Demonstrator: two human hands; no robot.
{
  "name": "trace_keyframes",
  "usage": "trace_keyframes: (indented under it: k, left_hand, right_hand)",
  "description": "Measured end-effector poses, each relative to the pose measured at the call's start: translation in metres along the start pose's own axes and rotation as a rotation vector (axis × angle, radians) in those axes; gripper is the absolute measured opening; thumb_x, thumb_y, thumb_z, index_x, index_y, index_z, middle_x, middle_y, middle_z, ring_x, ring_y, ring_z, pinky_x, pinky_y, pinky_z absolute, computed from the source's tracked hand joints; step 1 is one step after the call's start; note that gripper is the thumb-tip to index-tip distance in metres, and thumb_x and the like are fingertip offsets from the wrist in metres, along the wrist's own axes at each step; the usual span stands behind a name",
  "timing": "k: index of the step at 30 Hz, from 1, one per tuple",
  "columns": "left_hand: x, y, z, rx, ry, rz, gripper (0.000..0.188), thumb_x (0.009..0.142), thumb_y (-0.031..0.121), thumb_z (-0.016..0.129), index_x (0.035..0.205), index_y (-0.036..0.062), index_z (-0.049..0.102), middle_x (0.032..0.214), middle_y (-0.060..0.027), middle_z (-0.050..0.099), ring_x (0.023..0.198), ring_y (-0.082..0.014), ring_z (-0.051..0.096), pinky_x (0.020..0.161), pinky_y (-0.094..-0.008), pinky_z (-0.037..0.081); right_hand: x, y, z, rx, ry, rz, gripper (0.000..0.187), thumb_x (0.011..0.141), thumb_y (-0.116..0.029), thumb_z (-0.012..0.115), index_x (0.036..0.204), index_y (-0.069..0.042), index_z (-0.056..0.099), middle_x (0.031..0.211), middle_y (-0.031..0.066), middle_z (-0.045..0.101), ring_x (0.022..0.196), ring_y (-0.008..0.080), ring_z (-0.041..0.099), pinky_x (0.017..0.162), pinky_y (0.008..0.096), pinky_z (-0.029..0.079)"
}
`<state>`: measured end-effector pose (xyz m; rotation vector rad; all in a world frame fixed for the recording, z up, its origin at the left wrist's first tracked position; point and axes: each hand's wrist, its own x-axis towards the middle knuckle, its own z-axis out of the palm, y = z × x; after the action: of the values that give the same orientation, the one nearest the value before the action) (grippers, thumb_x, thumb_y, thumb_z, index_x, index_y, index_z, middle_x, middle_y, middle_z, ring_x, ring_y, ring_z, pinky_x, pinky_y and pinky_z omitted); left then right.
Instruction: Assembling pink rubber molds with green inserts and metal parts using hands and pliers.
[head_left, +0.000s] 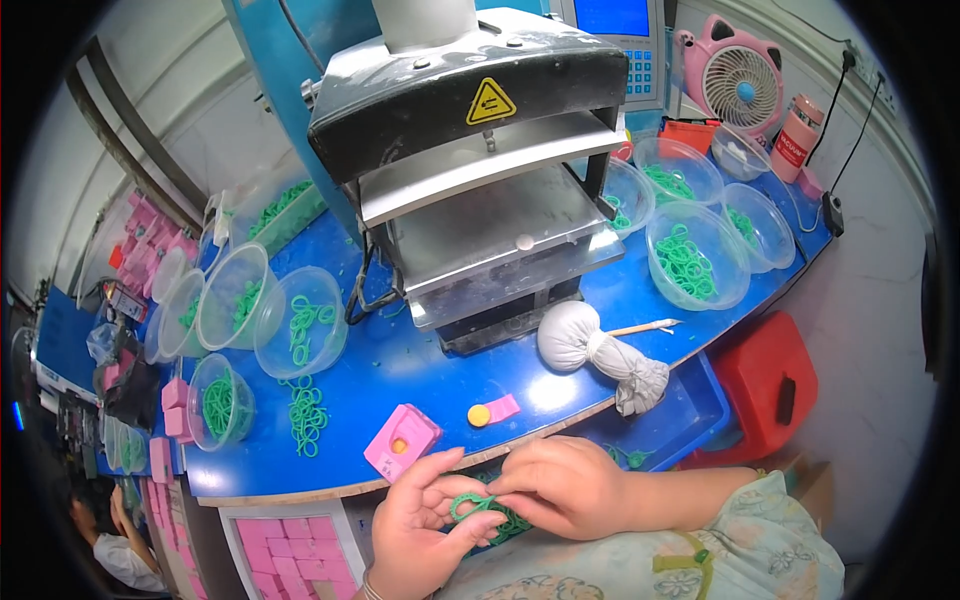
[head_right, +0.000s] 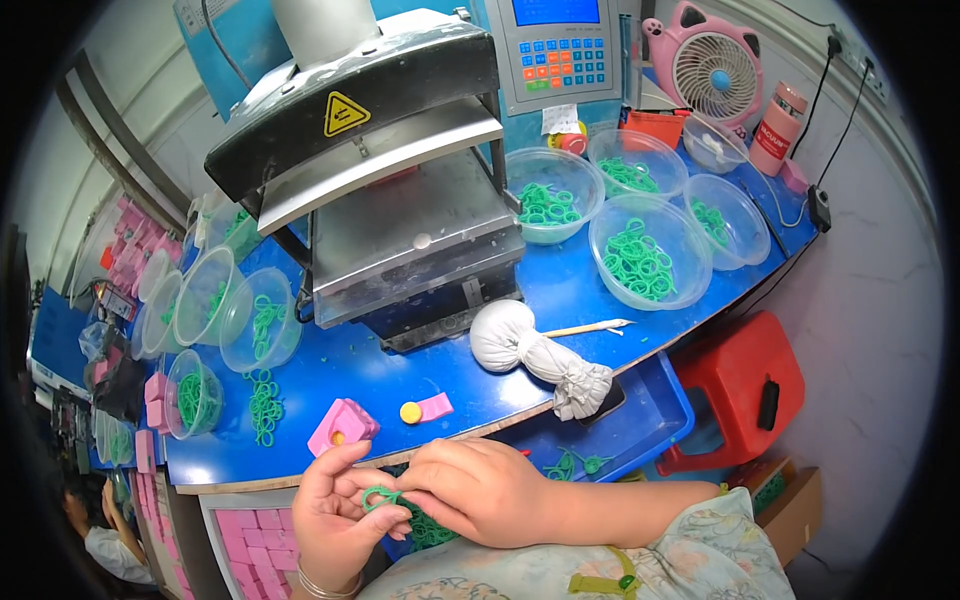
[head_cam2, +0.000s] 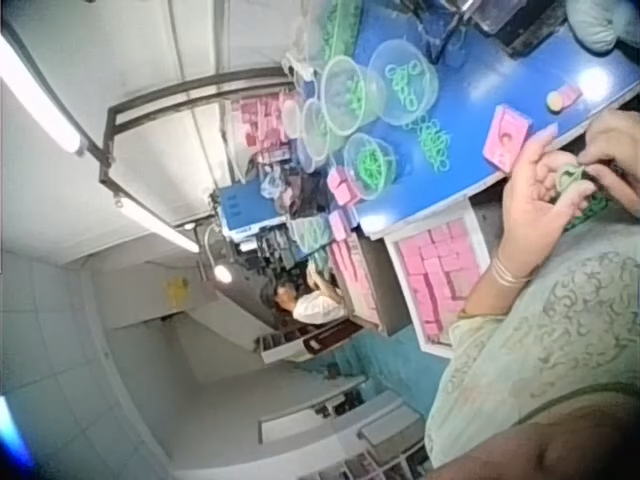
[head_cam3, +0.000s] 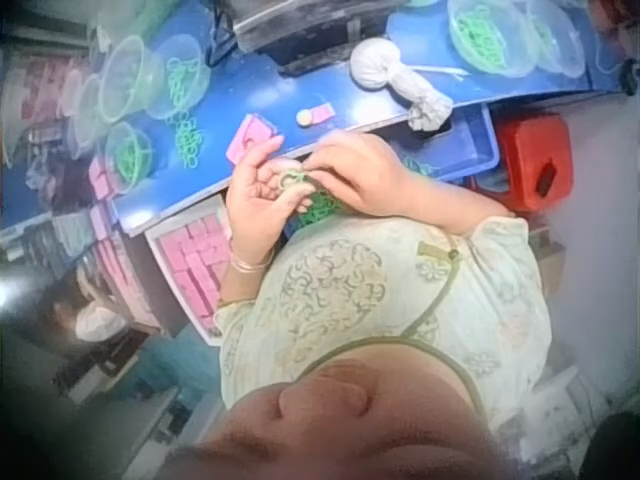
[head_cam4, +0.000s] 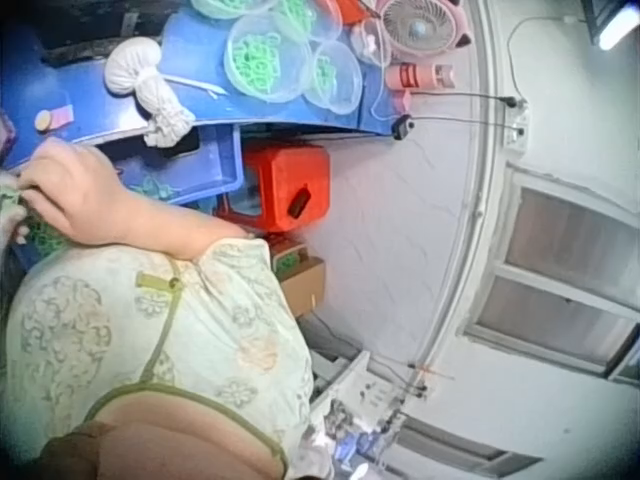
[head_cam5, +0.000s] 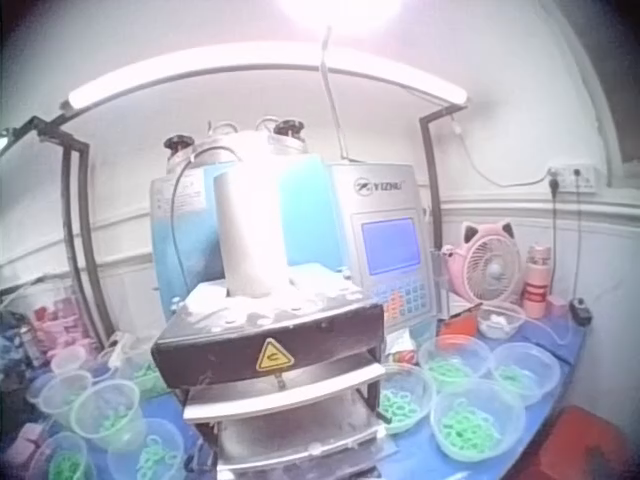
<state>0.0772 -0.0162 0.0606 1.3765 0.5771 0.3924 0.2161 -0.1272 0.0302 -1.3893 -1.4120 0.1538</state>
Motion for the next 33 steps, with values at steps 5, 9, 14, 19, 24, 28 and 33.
trace_keyframes:
  k: [5, 9, 14, 19, 24, 28, 33]
  left_hand:
    - [0.004, -0.01, -0.001, 0.058, -0.03, 0.086, 0.052, 0.069, -0.013, 0.066, 0.116, -0.0062, 0.045, 0.088, -0.0169, 0.062, 0.069, -0.0182, 0.064, 0.058, -0.0259, 0.055]
    - [0.011, -0.011, 0.002, 0.334, -0.002, 0.199, 0.039, 0.064, -0.014, 0.069, 0.101, -0.0085, 0.056, 0.084, -0.0138, 0.063, 0.067, -0.0149, 0.062, 0.057, -0.0244, 0.053]
    - [0.021, -0.001, -0.01, 1.071, 0.317, 0.574, 0.037, 0.068, 0.005, 0.074, 0.102, -0.0004, 0.061, 0.089, -0.0122, 0.058, 0.076, -0.0245, 0.053, 0.069, -0.0339, 0.045]
    - [0.021, -0.009, -0.026, 1.373, 0.256, 0.187, 0.069, 0.067, 0.026, 0.076, 0.125, 0.0036, 0.044, 0.119, -0.0217, 0.046, 0.113, -0.0397, 0.039, 0.096, -0.0467, 0.032]
    - [0.032, -0.022, -0.02, 1.373, 0.326, 0.223, 0.066, 0.068, 0.024, 0.076, 0.122, 0.0017, 0.046, 0.118, -0.0231, 0.047, 0.111, -0.0403, 0.042, 0.097, -0.0454, 0.033]
    - [0.036, -0.012, -0.025, 1.23, 0.34, 0.199, 0.054, 0.065, 0.013, 0.078, 0.111, -0.0016, 0.052, 0.107, -0.0218, 0.053, 0.101, -0.0351, 0.051, 0.093, -0.0407, 0.038]
    - [0.025, -0.016, -0.012, 0.672, 0.451, 0.26, 0.041, 0.073, 0.004, 0.069, 0.108, -0.0033, 0.05, 0.103, -0.0101, 0.052, 0.1, -0.0182, 0.05, 0.089, -0.0315, 0.04]
  right_hand:
    - [-0.002, 0.012, -0.002, -0.03, 0.062, -0.081, 0.025, 0.069, -0.004, 0.071, 0.093, -0.003, 0.061, 0.081, 0.01, 0.06, 0.064, 0.0237, 0.059, 0.054, 0.0315, 0.046]
    - [-0.007, 0.014, -0.018, -0.119, 0.129, -0.102, 0.025, 0.068, -0.005, 0.071, 0.091, -0.004, 0.061, 0.079, 0.0088, 0.06, 0.064, 0.0228, 0.059, 0.055, 0.0311, 0.046]
    - [-0.019, 0.026, -0.09, -0.623, 0.408, -0.24, 0.028, 0.064, -0.003, 0.07, 0.09, -0.007, 0.06, 0.081, 0.0061, 0.058, 0.065, 0.0212, 0.057, 0.056, 0.0315, 0.045]
    - [-0.041, 0.058, -0.197, -1.063, 0.979, 0.093, 0.018, 0.072, 0.003, 0.062, 0.086, -0.002, 0.053, 0.094, 0.0134, 0.051, 0.088, 0.0275, 0.049, 0.075, 0.0364, 0.041]
    - [-0.06, 0.079, -0.243, -1.234, 0.932, 0.35, 0.023, 0.074, -0.005, 0.064, 0.096, -0.002, 0.056, 0.106, 0.0158, 0.05, 0.102, 0.0304, 0.047, 0.09, 0.041, 0.036]
    - [-0.034, 0.06, -0.207, -1.015, 0.855, 0.061, 0.024, 0.075, -0.008, 0.064, 0.097, -0.002, 0.056, 0.109, 0.0161, 0.051, 0.101, 0.0321, 0.048, 0.087, 0.0409, 0.039]
    - [-0.019, 0.026, -0.126, -0.766, 0.196, -0.124, 0.027, 0.07, -0.023, 0.071, 0.086, -0.005, 0.059, 0.084, 0.0064, 0.06, 0.077, 0.0216, 0.059, 0.066, 0.0322, 0.045]
